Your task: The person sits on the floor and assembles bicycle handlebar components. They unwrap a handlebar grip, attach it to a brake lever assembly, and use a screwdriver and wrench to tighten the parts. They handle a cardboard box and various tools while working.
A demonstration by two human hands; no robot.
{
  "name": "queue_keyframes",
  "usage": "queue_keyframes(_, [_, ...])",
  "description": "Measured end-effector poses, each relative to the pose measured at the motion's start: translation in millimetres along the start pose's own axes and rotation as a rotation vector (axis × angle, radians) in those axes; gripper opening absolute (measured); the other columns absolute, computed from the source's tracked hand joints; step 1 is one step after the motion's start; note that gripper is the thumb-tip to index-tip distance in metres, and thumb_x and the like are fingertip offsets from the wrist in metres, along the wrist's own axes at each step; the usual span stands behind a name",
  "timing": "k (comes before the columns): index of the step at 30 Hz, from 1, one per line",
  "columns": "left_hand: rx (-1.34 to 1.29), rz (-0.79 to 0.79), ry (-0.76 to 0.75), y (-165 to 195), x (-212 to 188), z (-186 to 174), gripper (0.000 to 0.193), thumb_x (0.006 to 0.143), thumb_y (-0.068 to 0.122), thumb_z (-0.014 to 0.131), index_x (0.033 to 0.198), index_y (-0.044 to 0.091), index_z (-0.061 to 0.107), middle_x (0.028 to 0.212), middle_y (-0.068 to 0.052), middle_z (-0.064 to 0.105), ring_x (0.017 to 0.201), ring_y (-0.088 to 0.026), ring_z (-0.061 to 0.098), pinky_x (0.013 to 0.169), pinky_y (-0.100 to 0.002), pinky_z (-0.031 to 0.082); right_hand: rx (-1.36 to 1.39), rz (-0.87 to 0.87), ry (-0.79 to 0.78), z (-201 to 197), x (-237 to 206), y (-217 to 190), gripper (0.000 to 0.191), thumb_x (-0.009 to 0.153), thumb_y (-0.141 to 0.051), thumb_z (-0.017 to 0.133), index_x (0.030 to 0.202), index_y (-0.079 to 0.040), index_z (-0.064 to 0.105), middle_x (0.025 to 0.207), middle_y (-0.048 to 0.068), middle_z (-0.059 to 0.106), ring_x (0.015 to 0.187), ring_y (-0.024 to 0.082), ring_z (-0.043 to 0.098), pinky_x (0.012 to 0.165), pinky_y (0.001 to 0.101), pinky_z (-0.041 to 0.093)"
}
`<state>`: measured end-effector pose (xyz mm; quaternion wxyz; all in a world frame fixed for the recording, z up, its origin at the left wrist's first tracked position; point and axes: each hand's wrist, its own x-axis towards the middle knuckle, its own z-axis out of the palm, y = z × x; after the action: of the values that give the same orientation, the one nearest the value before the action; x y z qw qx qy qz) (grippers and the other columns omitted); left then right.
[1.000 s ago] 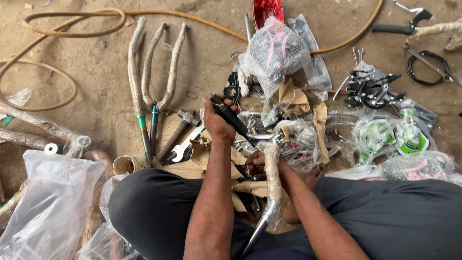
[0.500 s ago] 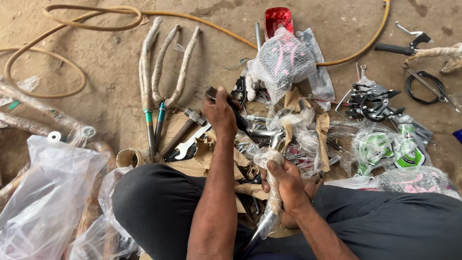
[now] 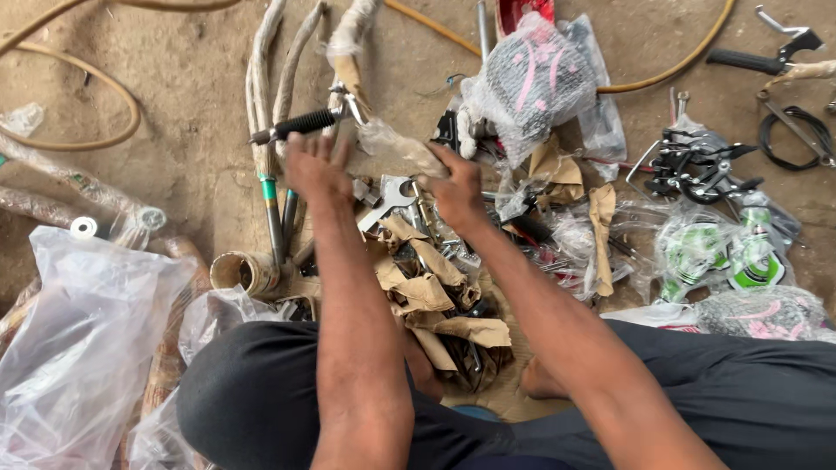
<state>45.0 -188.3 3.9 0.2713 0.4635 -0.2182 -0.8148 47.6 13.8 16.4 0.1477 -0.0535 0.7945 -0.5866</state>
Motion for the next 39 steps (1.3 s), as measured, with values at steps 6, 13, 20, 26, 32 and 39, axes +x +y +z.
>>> queue_keyframes(6, [0.122,-0.166,-0.069,-51.2,7.8,-24.9,0.042,0.102,0.023,0.053,0.128,-0.010,0.056,0.114,-0.026,0.068,0.099,-0.035,0.073,0.082,-0.044,0.063,-0.062,0.114,0.023,27.5,46.4,30.2,0.058,0.085,-0.004,0.076,0.140,-0.009,0.058,0.147,0.016,0.057,0.137,0.026,0.054,0.117,0.0350,0.044])
queue_keyframes(13, [0.259,-0.164,0.044,-60.8,9.2,-39.0,0.025,0.099,0.020,0.061,0.111,-0.002,0.059,0.094,-0.016,0.068,0.070,-0.021,0.066,0.052,-0.031,0.055,-0.921,-0.253,0.081,-1.9,3.3,64.6,0.045,0.091,-0.017,0.079,0.133,-0.013,0.063,0.133,0.012,0.060,0.123,0.029,0.058,0.111,0.0448,0.047])
queue_keyframes(20, [0.325,-0.142,-0.015,-78.3,-2.7,-31.3,0.026,0.097,0.020,0.062,0.111,-0.001,0.060,0.090,-0.012,0.072,0.069,-0.020,0.071,0.056,-0.031,0.061,-0.958,-0.282,-0.639,22.1,-92.1,106.3,0.075,0.070,-0.046,0.083,0.132,-0.009,0.061,0.158,0.027,0.033,0.139,0.052,0.033,0.098,0.0803,0.036])
queue_keyframes(26, [0.372,-0.143,-0.155,-111.3,-20.0,-38.6,0.015,0.095,0.013,0.063,0.103,0.002,0.055,0.077,-0.011,0.066,0.056,-0.017,0.059,0.046,-0.030,0.048,-0.984,-0.252,-0.735,-5.4,-145.8,110.5,0.066,0.080,-0.035,0.067,0.144,-0.022,0.055,0.160,0.023,0.035,0.143,0.054,0.033,0.099,0.0821,0.030])
queue_keyframes(32, [0.332,-0.223,-0.274,-136.4,-43.5,-38.3,0.014,0.094,0.011,0.064,0.092,0.004,0.052,0.069,-0.006,0.056,0.051,-0.016,0.052,0.041,-0.030,0.041,-1.050,-0.592,-0.464,9.1,-207.9,113.0,0.054,0.088,-0.017,0.054,0.141,-0.026,0.056,0.146,0.014,0.051,0.122,0.049,0.050,0.095,0.0828,0.037])
queue_keyframes(39, [1.162,0.021,-0.590,-134.0,-81.4,-23.9,0.042,0.093,0.035,0.074,0.116,0.001,0.068,0.097,-0.010,0.074,0.087,-0.021,0.071,0.080,-0.038,0.058,-0.382,-0.004,0.016,-34.8,-127.2,105.7,0.027,0.093,-0.003,0.052,0.113,-0.008,0.069,0.109,0.015,0.070,0.092,0.027,0.068,0.078,0.0435,0.057])
